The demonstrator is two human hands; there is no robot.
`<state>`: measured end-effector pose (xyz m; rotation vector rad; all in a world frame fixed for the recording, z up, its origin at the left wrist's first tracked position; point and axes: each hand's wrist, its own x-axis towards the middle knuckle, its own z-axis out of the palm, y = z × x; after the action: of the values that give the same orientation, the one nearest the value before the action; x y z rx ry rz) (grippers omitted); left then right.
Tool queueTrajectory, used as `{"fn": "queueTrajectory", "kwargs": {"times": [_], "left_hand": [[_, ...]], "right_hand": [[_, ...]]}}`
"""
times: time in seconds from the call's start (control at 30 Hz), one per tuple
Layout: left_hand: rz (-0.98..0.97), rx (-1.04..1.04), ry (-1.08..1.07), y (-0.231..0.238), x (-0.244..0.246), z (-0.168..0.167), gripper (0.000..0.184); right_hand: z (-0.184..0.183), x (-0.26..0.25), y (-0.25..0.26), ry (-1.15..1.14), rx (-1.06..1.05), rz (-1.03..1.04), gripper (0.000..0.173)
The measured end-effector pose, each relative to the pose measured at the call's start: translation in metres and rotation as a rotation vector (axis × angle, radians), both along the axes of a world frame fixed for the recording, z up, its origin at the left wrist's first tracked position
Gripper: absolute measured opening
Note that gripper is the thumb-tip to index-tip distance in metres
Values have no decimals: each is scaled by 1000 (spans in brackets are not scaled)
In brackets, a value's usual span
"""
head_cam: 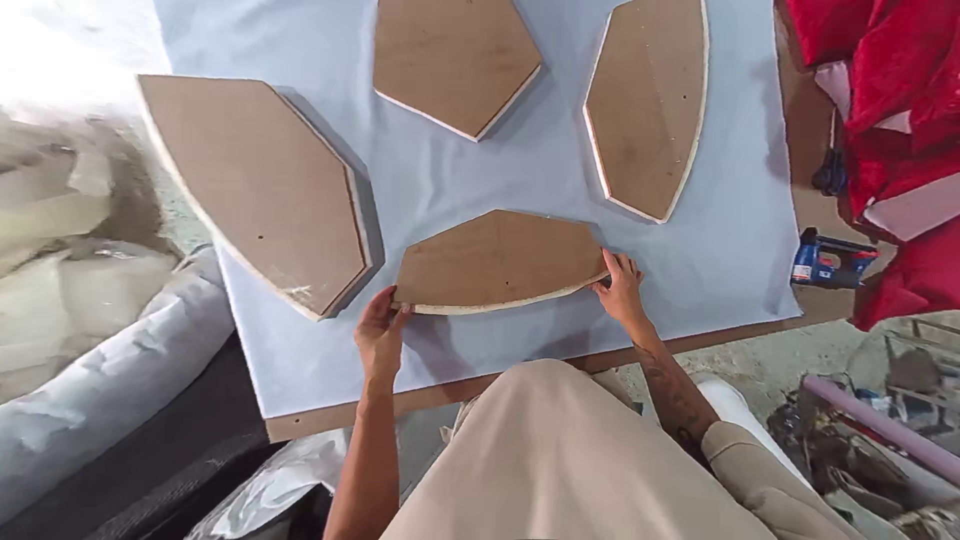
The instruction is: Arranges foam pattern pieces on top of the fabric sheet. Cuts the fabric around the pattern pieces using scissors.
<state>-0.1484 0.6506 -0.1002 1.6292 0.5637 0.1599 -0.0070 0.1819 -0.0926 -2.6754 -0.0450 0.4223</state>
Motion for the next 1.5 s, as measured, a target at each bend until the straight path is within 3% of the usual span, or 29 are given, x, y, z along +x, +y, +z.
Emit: {"fn": "queueTrajectory", "kwargs": {"times": [0.17,0.27,0.33,0.4,0.47,0.53,0.6,0.67,0.73,0.9,0.93,0.97,1.03,1.1,1.2,1.3,1.4,1.5], "left_hand": [[-7,-7,-25,1,0,-7,54],[-48,113,-22,12,-1,4,43],[80,334,-21,33,-7,23,31],[306,554,101,63,-8,40,48],[425,474,272,97,3,46,85],[484,307,406,127,24,36,105],[512,209,521,147,46,29,108],[506,195,643,158,61,31,104],[489,200,695,166,70,31,82],[438,-25,461,169,84,29,38],[440,-55,417,168,89,35,36],[461,-60,407,165,92,41,47],[503,13,467,158,95,40,85],[502,96,567,152,99,29,102],[506,114,654,146,114,29,72],[490,-93,507,146,122,28,45],[407,-256,242,144,128,42,45],[409,-224,56,170,143,56,50]], "right_hand": [[-3,1,-4,-17,25,2,76],[14,18,-11,115,50,45,76],[36,40,-24,160,99,-10,75],[48,63,-40,32,50,-196,73],[48,86,-48,-166,-66,-311,104],[35,112,-47,-270,-161,-282,135],[18,133,-41,-310,-200,-206,146],[6,148,-37,-381,-217,-187,144],[1,158,-37,-373,-254,-226,147],[-16,158,-42,-456,-286,-195,130],[-17,158,-41,-468,-270,-197,127],[-19,157,-40,-477,-255,-206,126],[-20,153,-37,-508,-195,-232,123],[-12,156,-34,-556,-160,-249,119],[-3,170,-36,-626,-182,-269,113],[-18,186,-51,-574,-169,-327,111],[-24,196,-55,-538,-201,-322,114],[-28,188,-54,-589,-197,-317,110]]}}
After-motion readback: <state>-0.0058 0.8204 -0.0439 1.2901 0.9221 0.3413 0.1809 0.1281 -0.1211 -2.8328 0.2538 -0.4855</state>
